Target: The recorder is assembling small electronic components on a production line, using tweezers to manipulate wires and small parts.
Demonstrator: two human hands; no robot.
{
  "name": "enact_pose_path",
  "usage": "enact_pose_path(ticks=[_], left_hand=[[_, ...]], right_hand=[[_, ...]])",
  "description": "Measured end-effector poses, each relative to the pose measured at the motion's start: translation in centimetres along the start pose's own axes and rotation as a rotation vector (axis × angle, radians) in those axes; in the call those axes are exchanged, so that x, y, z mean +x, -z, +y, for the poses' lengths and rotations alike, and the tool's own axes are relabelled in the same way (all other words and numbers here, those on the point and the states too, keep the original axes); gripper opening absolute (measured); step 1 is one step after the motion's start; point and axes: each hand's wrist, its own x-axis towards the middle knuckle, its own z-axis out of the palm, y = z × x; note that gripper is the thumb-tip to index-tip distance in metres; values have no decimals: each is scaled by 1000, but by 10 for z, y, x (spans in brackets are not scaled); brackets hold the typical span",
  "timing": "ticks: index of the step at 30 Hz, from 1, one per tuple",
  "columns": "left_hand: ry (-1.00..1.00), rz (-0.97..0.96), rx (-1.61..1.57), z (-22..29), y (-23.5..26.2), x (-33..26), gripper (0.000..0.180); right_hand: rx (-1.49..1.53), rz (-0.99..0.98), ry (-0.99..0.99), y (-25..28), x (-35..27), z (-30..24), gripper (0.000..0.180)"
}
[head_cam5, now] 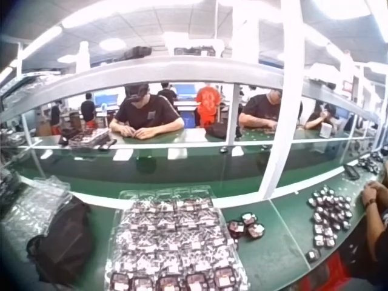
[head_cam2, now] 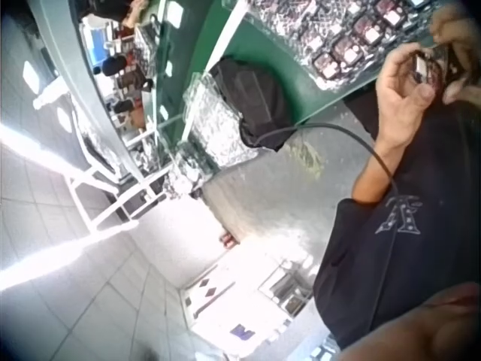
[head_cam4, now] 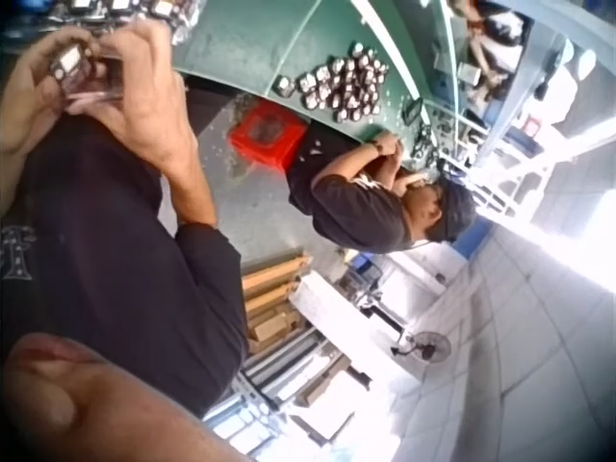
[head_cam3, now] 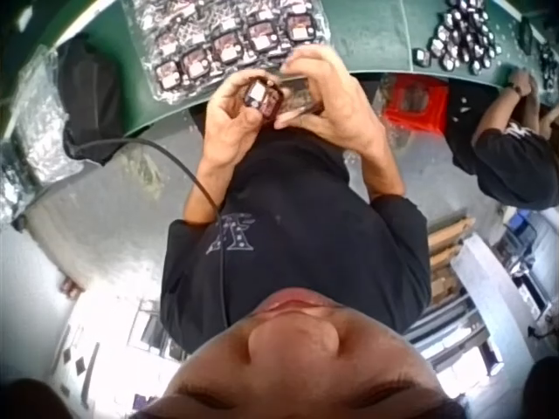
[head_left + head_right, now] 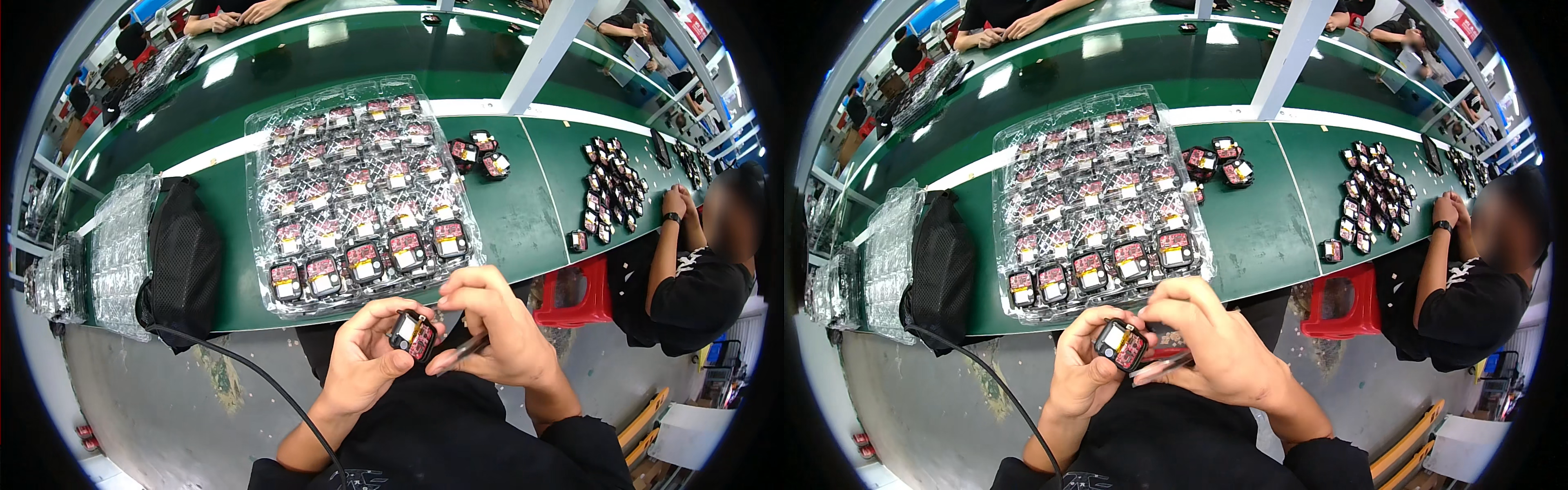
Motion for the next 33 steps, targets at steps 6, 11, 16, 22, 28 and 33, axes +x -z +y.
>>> enact_pose_path(ticks=[6,11,16,22,28,33], left_hand=[[-87,134,-21,-3,0,-4,61],[-132,182,40,-4,1,-4,65],[-125,175,53,-4,2,-5,65],[-102,216,52,-4,-1,-5,65],[-126,235,130,-2,2,-5,66],[-190,130,147,-2,4,-5,59]], right_hand=[[-322,57,-116,-12,-10,-3,48],[-538,229,206,-21,-8,9,34],[-573,257,256,-24,-10,15,32],[-430,299,226,-29,-8,26,32],[-120,242,-9,-26,-7,20,24],[-152,216,-48,-25,-7,18,20]])
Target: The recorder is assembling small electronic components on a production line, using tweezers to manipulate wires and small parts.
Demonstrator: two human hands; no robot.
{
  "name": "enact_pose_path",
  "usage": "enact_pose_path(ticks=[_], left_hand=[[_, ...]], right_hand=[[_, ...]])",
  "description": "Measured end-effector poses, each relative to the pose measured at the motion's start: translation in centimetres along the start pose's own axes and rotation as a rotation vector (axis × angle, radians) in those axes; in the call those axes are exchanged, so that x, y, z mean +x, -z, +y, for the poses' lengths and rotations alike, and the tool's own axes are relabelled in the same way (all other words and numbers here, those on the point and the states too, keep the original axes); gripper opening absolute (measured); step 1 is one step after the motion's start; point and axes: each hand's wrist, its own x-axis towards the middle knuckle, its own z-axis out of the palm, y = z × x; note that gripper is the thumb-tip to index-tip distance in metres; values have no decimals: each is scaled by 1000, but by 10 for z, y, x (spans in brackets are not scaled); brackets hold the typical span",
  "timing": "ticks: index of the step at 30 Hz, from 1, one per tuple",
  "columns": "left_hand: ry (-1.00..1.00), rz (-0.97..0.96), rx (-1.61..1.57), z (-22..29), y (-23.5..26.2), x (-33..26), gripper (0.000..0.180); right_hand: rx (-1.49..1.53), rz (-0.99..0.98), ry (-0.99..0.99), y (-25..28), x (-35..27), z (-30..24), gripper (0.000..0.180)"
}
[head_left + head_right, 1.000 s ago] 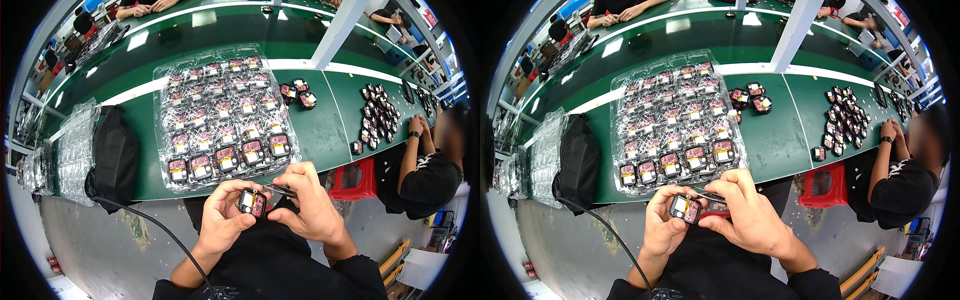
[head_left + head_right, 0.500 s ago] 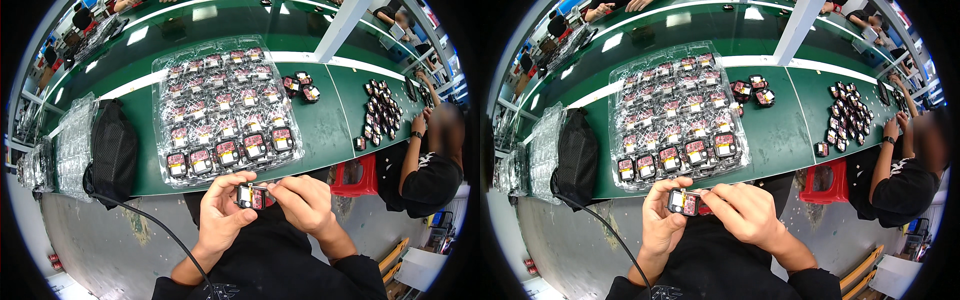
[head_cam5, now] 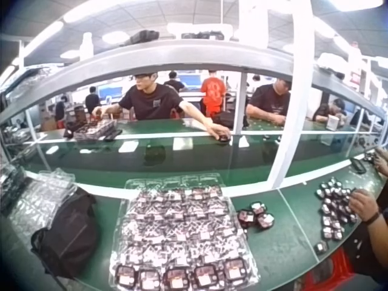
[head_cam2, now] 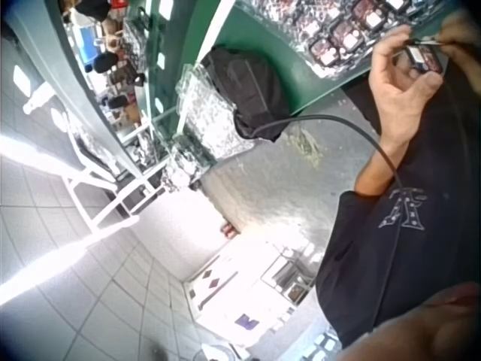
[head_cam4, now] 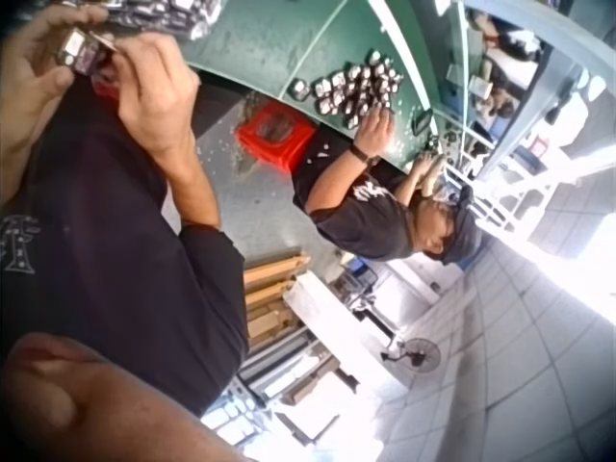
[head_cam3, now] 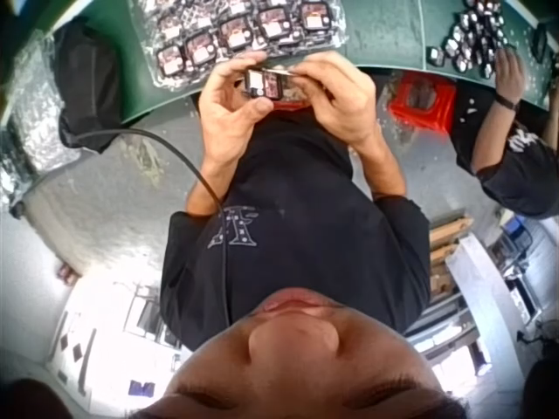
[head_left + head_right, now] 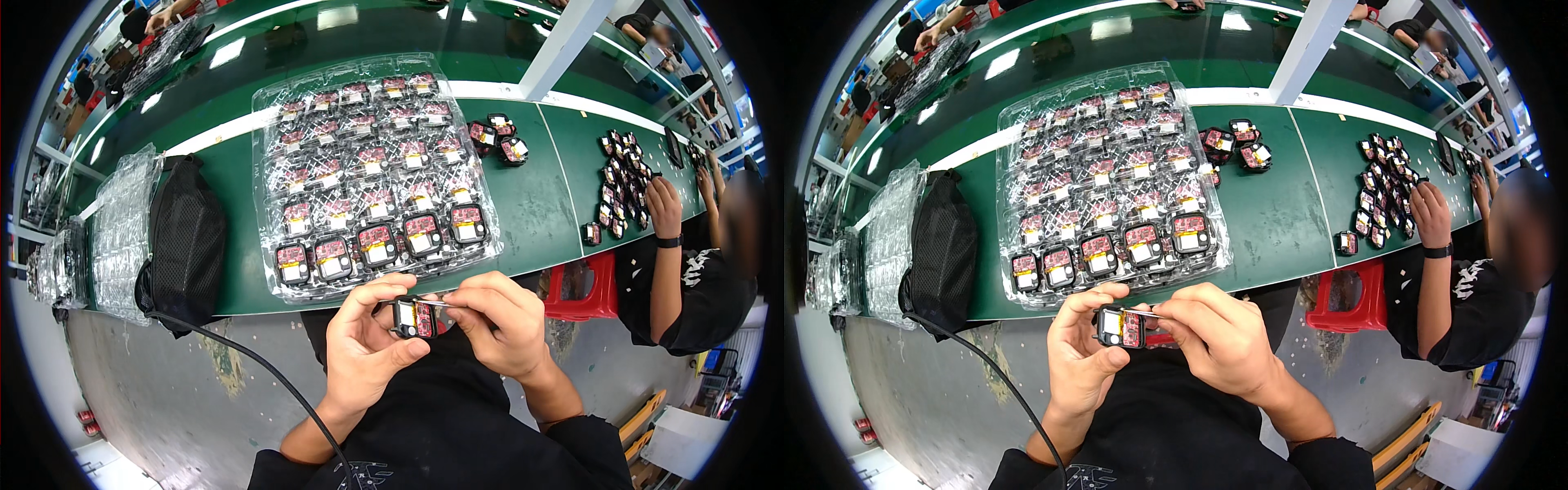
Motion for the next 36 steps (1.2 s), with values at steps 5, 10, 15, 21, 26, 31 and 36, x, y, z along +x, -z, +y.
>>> enact_pose_path(ticks=[5,10,15,21,26,31,36], left_hand=[[-14,-2,36,0,5,-3,58],[-64,-2,63,-2,5,-1,58],[-55,30,75,3,5,-3,59],[-13,39,7,2,6,-3,60],[2,54,21,2,7,-5,60],[33,57,-3,0,7,-4,60],[12,46,45,0,8,-4,58]], right_hand=[[-100,-6,45,-4,0,-5,22],[-299,53,170,-11,-7,0,29],[-252,29,160,-10,-3,-4,30],[-250,121,209,-16,-4,0,31],[-286,132,281,-18,-2,1,30],[-301,160,287,-18,-3,1,29],[-291,155,292,-17,-2,1,28]])
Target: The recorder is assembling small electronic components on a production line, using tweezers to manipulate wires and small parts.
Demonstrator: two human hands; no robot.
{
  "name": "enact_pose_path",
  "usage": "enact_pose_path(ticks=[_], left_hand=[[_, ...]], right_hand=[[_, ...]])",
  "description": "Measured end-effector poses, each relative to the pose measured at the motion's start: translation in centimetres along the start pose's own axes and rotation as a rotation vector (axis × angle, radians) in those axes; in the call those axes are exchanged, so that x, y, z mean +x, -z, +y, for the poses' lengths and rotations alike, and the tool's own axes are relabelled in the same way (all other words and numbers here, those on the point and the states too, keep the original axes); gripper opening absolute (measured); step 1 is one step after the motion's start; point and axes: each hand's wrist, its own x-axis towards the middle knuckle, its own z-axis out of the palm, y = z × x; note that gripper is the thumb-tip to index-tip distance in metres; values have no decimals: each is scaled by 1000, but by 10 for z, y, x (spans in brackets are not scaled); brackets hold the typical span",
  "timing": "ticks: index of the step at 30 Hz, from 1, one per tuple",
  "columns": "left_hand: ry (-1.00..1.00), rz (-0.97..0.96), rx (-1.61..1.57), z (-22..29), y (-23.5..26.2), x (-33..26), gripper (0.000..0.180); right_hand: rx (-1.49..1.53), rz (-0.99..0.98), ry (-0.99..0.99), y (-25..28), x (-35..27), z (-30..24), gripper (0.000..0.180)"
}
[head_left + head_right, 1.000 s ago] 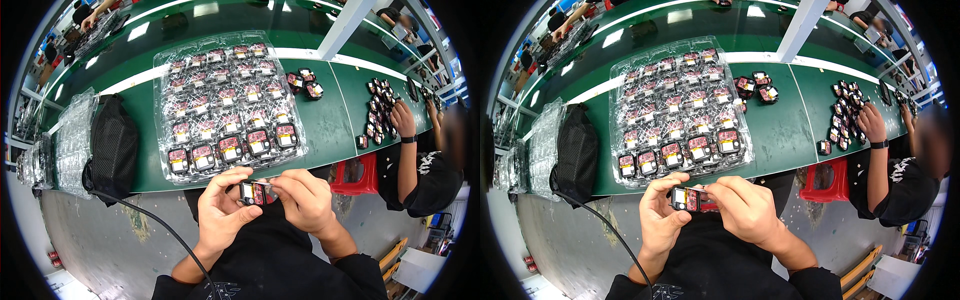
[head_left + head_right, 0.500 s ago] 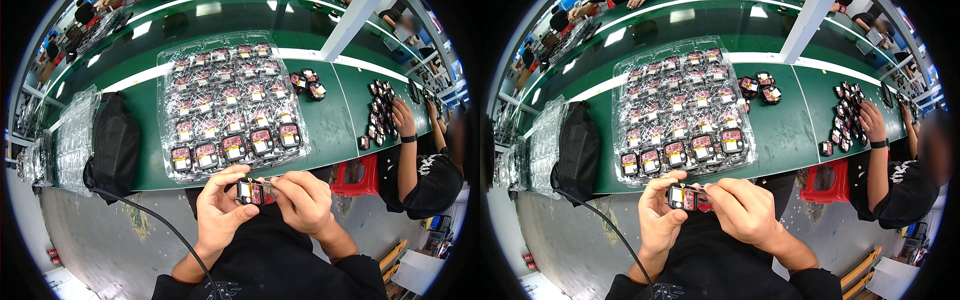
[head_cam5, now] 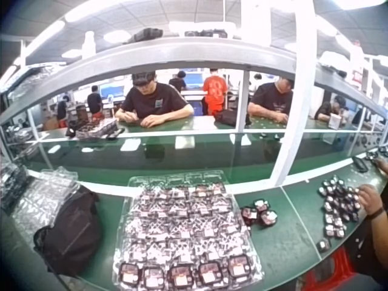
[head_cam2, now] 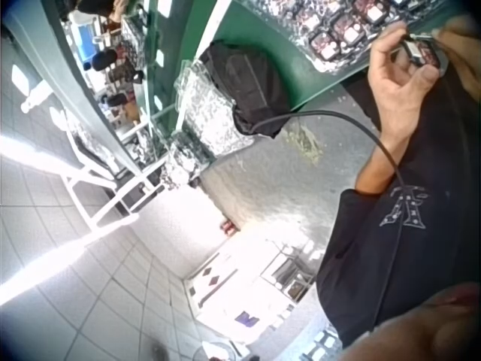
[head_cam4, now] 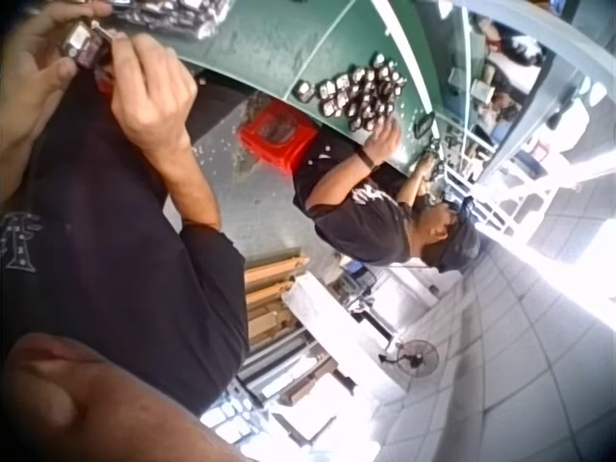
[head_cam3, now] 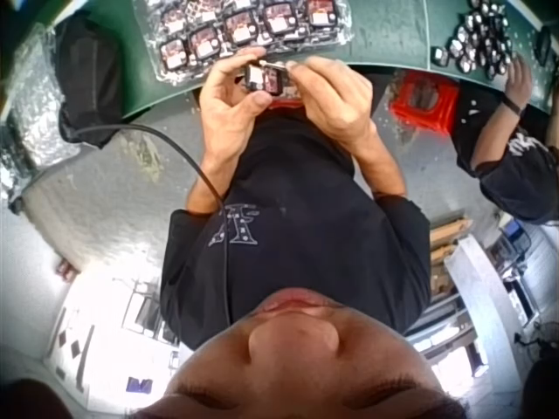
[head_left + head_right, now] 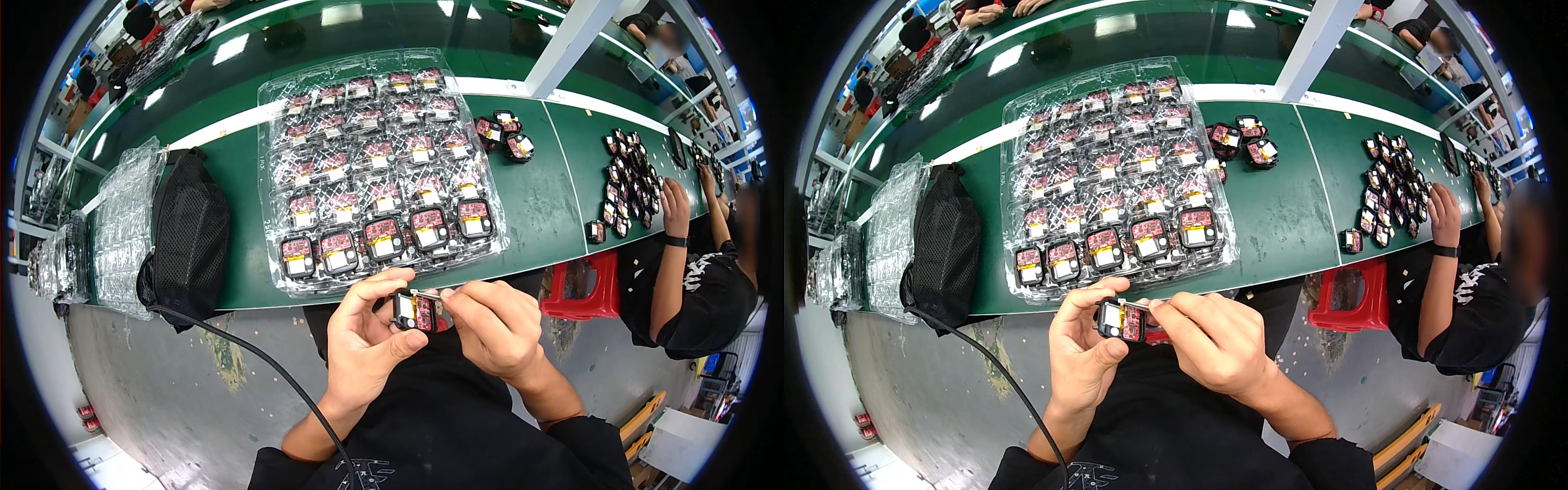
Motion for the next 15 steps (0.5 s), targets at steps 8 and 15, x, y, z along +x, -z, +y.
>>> enact_pose_path(ticks=[8,15], left_hand=[[5,42,3,2,-2,1,60],[-53,-28,78,2,0,1,58]], right_hand=[[186,-108,-196,8,3,0,25],[116,-86,-143,5,2,-1,28]])
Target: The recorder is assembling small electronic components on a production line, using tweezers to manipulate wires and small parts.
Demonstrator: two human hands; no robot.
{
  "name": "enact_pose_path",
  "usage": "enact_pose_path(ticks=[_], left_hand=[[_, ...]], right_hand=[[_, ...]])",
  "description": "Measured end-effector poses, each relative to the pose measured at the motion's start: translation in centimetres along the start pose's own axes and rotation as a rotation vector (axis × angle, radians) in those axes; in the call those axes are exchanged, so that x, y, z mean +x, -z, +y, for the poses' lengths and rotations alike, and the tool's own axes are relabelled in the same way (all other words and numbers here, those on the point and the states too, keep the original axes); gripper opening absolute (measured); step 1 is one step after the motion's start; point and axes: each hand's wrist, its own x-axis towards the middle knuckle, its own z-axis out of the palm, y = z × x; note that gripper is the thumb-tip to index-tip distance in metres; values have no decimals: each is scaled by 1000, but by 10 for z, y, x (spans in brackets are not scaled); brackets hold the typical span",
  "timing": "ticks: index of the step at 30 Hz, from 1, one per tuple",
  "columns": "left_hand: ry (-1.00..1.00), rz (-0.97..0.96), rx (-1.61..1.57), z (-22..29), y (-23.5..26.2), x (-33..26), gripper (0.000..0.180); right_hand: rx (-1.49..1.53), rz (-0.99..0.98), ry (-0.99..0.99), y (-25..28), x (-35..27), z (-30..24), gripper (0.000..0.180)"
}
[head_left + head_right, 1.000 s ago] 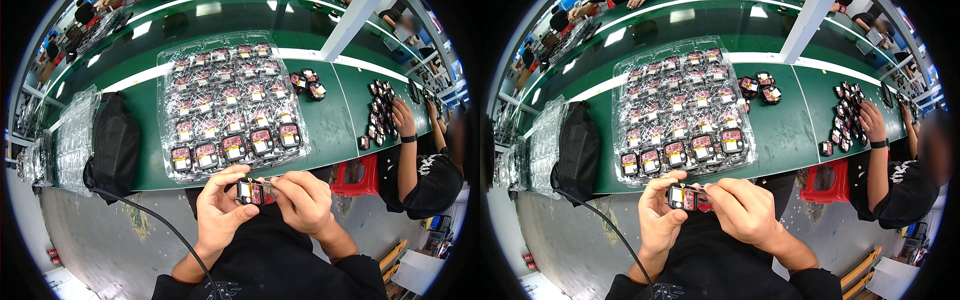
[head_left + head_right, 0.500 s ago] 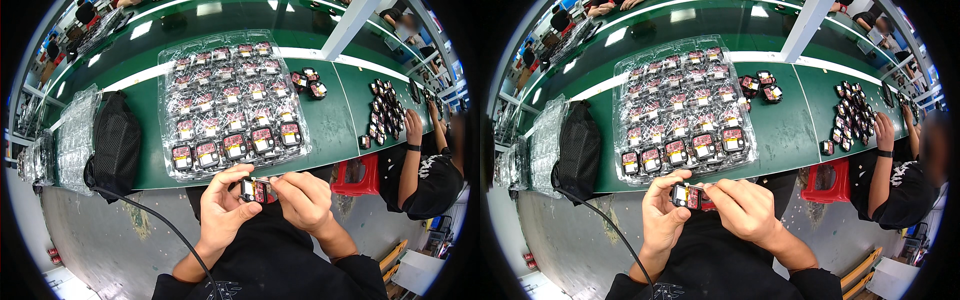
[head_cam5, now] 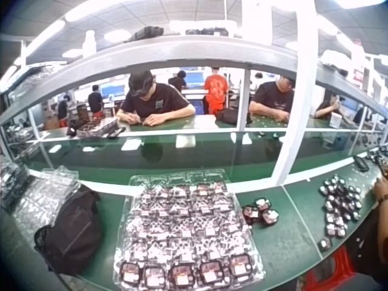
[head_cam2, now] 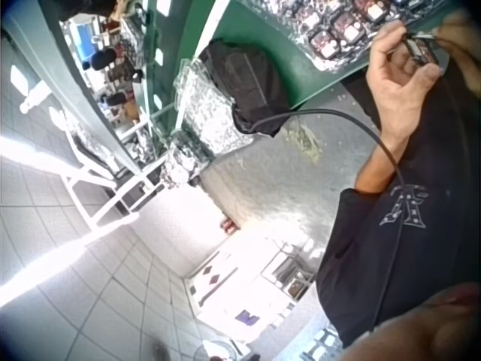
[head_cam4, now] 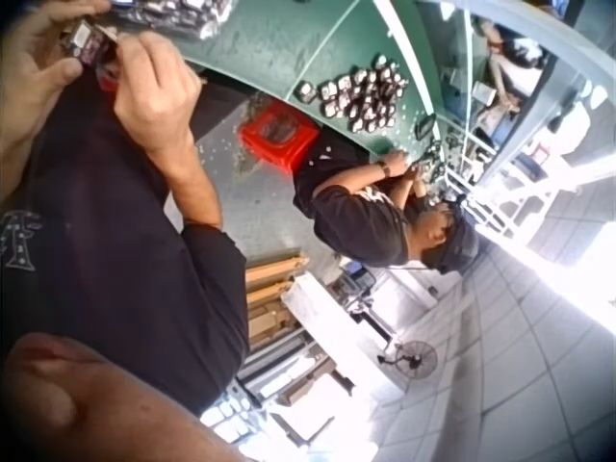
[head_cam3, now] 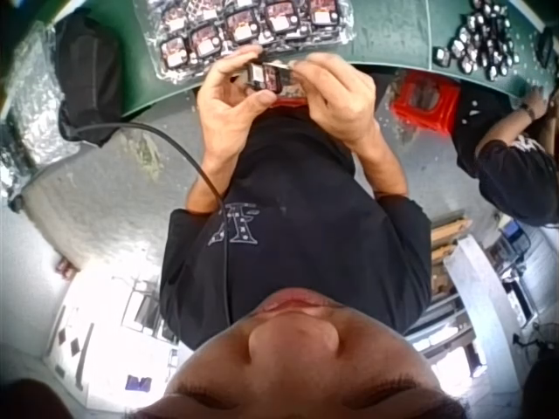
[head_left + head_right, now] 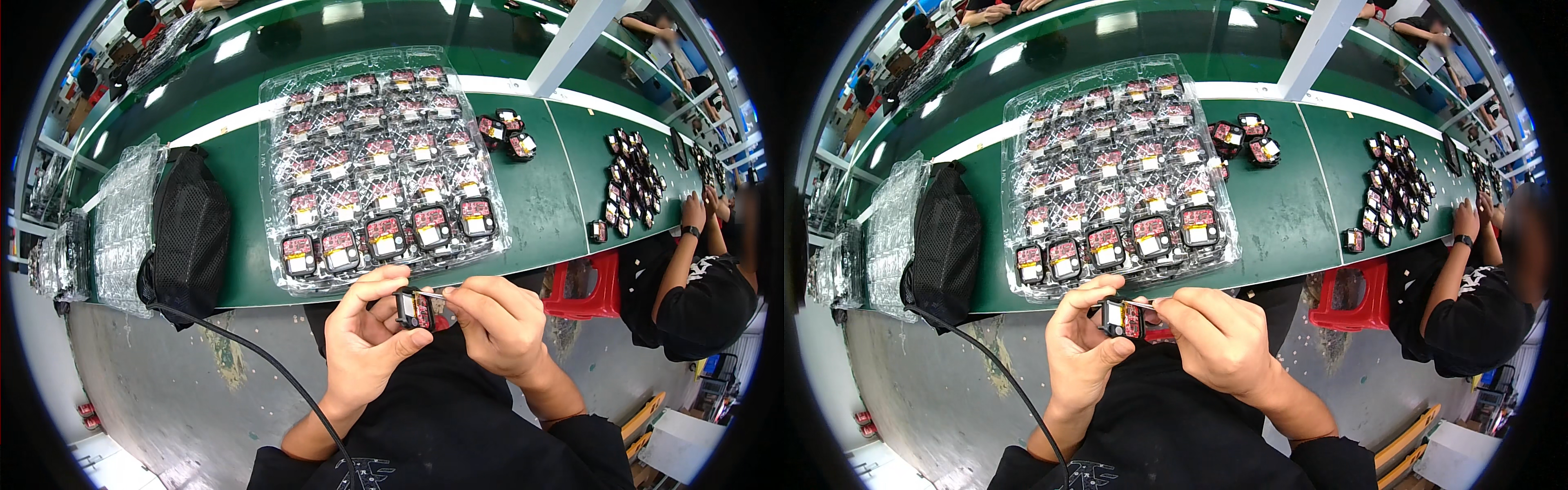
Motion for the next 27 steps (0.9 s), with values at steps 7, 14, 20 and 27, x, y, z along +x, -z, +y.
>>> enact_pose_path(ticks=[7,14,20,27], left_hand=[[-20,10,31,-2,-2,-1,58],[-5,25,4,-1,-5,0,56],[9,44,-28,-2,-5,0,56],[-11,29,7,-1,-6,0,56]], right_hand=[[-84,29,50,-2,-4,-1,31],[-69,43,49,-5,-6,0,32],[-58,45,30,-5,-6,1,32],[-43,45,23,-4,-6,1,30]])
